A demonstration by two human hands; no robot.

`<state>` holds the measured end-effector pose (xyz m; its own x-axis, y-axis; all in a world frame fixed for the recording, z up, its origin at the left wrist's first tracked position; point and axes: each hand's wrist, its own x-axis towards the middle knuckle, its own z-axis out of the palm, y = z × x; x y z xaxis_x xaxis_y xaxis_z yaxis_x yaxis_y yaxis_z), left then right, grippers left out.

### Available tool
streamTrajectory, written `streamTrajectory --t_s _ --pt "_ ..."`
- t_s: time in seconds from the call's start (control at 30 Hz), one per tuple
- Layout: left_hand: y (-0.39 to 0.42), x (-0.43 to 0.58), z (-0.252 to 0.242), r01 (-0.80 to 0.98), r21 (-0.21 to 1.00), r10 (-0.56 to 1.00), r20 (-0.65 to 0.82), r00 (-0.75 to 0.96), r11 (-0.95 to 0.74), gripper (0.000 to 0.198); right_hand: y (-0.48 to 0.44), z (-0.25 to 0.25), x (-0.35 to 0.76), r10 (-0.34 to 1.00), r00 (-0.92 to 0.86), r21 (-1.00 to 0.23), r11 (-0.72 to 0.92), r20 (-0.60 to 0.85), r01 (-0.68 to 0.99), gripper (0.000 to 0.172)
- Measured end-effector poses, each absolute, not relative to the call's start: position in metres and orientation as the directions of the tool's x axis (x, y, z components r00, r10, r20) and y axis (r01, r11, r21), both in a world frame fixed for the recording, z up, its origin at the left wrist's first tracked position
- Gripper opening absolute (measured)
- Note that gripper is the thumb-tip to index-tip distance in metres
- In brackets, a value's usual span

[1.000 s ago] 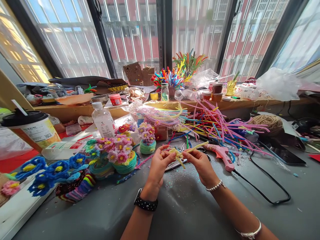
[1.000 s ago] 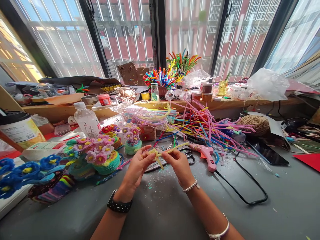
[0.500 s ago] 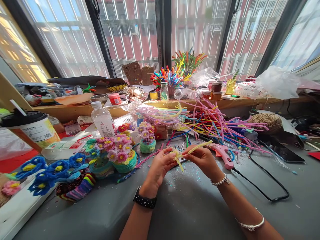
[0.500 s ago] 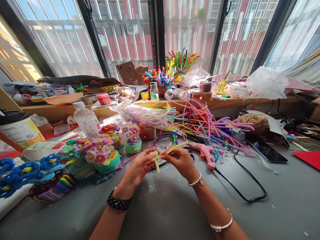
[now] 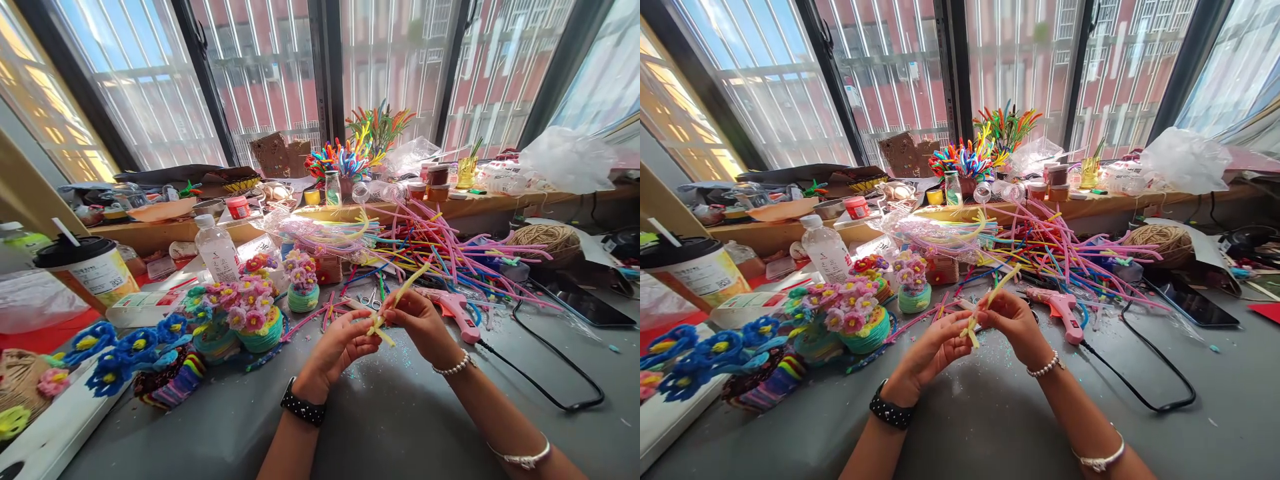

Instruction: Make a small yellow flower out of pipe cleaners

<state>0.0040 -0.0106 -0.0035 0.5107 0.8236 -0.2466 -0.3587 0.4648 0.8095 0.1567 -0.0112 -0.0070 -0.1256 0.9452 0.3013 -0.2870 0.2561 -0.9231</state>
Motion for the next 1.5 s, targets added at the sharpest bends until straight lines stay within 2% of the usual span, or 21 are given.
streamTrajectory --t_s 0.3,0.5,0.77,0.93,1.23,1.5 --pt "-0.01 0.008 -0.006 -0.312 0.846 0.842 -0.256 0.475 0.433 0.038 -0.006 -0.012 0.156 0.954 -0.077 -0.92 0.255 0.289 -0.299 0.01" --pt "-0.008 0.008 -0.011 -0.318 0.893 0.885 -0.16 0.437 0.319 0.034 -0.005 -0.014 0.154 0.969 -0.007 -0.924 0.234 0.247 -0.304 0.01" --pt "-0.01 0.01 -0.007 -0.281 0.917 0.881 -0.133 0.454 0.283 0.038 -0.001 -0.017 0.156 0.99 0.066 -0.878 0.143 0.127 -0.456 0.011" --pt "-0.011 0.01 -0.007 -0.24 0.924 0.87 -0.159 0.466 0.298 0.041 0.001 -0.016 0.156 0.985 0.154 -0.838 0.154 0.085 -0.524 0.013" --pt "-0.009 0.009 -0.01 -0.219 0.93 0.871 -0.167 0.463 0.295 0.042 0.003 -0.013 0.162 0.978 0.208 -0.785 0.132 0.004 -0.605 0.019" --pt "-0.009 0.01 -0.012 -0.221 0.941 0.873 -0.13 0.47 0.258 0.039 0.006 -0.011 0.173 0.973 0.225 -0.769 0.181 0.049 -0.613 0.017"
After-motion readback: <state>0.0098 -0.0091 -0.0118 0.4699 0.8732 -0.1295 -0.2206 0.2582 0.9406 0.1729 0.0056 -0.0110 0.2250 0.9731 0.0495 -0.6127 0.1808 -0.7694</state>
